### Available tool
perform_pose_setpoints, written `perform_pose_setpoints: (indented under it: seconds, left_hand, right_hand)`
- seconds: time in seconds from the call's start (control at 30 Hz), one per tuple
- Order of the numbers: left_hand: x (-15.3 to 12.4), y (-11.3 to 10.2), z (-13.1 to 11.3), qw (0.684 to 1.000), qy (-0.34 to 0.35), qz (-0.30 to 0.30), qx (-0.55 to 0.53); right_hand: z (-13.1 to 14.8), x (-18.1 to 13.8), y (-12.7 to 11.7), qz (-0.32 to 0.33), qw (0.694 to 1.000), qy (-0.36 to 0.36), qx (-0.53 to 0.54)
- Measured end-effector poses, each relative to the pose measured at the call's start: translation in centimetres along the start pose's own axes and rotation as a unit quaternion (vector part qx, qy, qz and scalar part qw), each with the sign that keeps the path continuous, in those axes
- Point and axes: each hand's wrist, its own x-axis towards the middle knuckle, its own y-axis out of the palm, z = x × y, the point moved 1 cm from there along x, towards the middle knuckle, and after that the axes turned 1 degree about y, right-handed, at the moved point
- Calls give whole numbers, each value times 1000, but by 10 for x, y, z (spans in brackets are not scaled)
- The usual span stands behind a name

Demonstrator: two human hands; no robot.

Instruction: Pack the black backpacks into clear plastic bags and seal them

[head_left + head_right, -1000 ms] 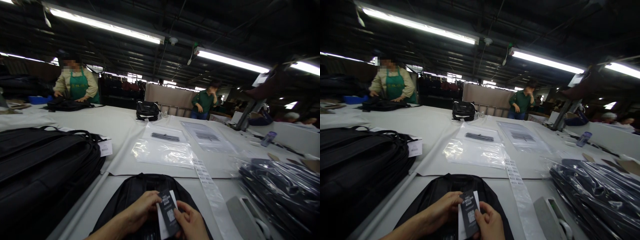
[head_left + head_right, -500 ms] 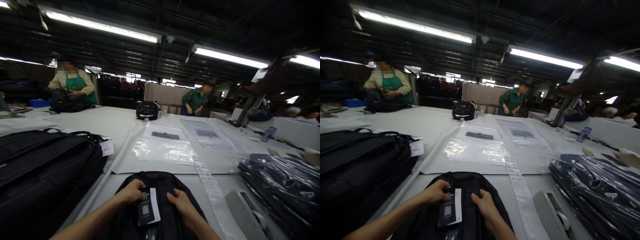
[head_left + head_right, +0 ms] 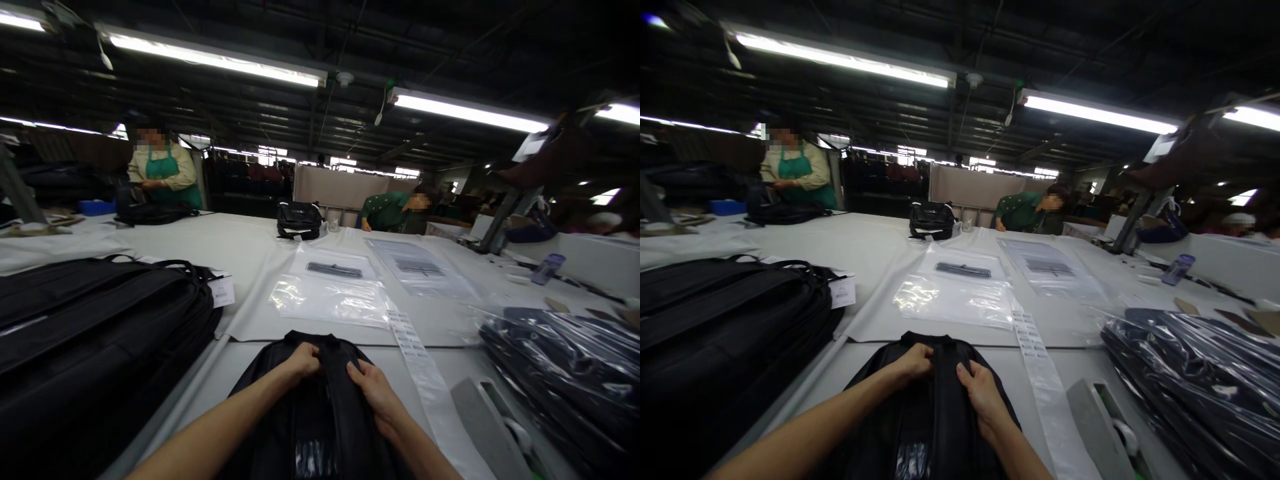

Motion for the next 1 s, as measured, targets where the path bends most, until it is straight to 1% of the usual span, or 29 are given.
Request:
perform_pose_setpoints:
  seconds: [0.07, 0.1, 0.13, 0.17, 0.23, 0.27, 0.3, 0.33, 0.37, 0.43, 0.5, 0.53, 0.6, 0.63, 0.67, 0.73, 0.8, 0.83, 0.9, 0.97, 1.0]
  left_hand:
    - [5, 1, 5, 1000, 9, -4, 16]
    - [7, 2, 8, 999, 16, -8, 27]
    - [8, 3, 10, 999, 25, -12, 39]
    - [8, 5, 11, 998, 35, -15, 51]
    - [7, 7, 13, 996, 54, -16, 74]
    - [6, 8, 13, 994, 62, -13, 85]
    - [3, 6, 12, 993, 68, -7, 97]
    - [0, 3, 10, 991, 72, 1, 111]
    - [-3, -2, 8, 989, 75, 9, 127]
    - [-6, -20, -2, 983, 86, 21, 163]
    - [0, -43, -16, 974, 107, 11, 200]
    - [8, -54, -24, 968, 120, -2, 218]
    - [30, -70, -36, 956, 132, -18, 262]
    - [43, -75, -40, 949, 128, -11, 289]
    - [56, -77, -41, 941, 116, 10, 317]
    - [77, -75, -36, 922, 85, 74, 370]
    - [87, -68, -28, 902, 69, 127, 406]
    - [87, -64, -24, 895, 74, 136, 418]
    - [80, -59, -18, 887, 101, 115, 436]
    - [68, -57, -16, 884, 125, 81, 443]
    - [62, -58, -16, 883, 130, 73, 444]
  right_hand:
    - [-12, 0, -6, -35, 989, -41, -136]
    - [-20, 0, -9, -64, 973, -60, -213]
    - [-26, 0, -11, -100, 948, -79, -293]
    - [-33, 0, -12, -140, 913, -98, -370]
    - [-42, 1, -12, -204, 828, -159, -498]
    - [-45, 2, -10, -207, 789, -204, -542]
    - [-48, 2, -8, -188, 759, -251, -570]
    - [-51, 3, -6, -153, 741, -293, -584]
    - [-54, 4, -4, -110, 733, -325, -587]
    - [-58, 4, -1, -45, 730, -347, -586]
    - [-59, 4, 0, -34, 723, -345, -597]
    - [-58, 4, 0, -32, 715, -347, -605]
    - [-57, 5, -2, -17, 701, -357, -618]
    - [-58, 7, -4, -7, 693, -368, -620]
    - [-59, 9, -6, 1, 684, -382, -621]
    - [-65, 15, -12, 1, 665, -417, -619]
    - [-75, 21, -18, -21, 644, -450, -618]
    - [-79, 23, -20, -32, 635, -461, -619]
    - [-86, 26, -22, -54, 620, -475, -622]
    - [-89, 26, -22, -63, 614, -474, -628]
    - [-90, 26, -22, -63, 613, -470, -632]
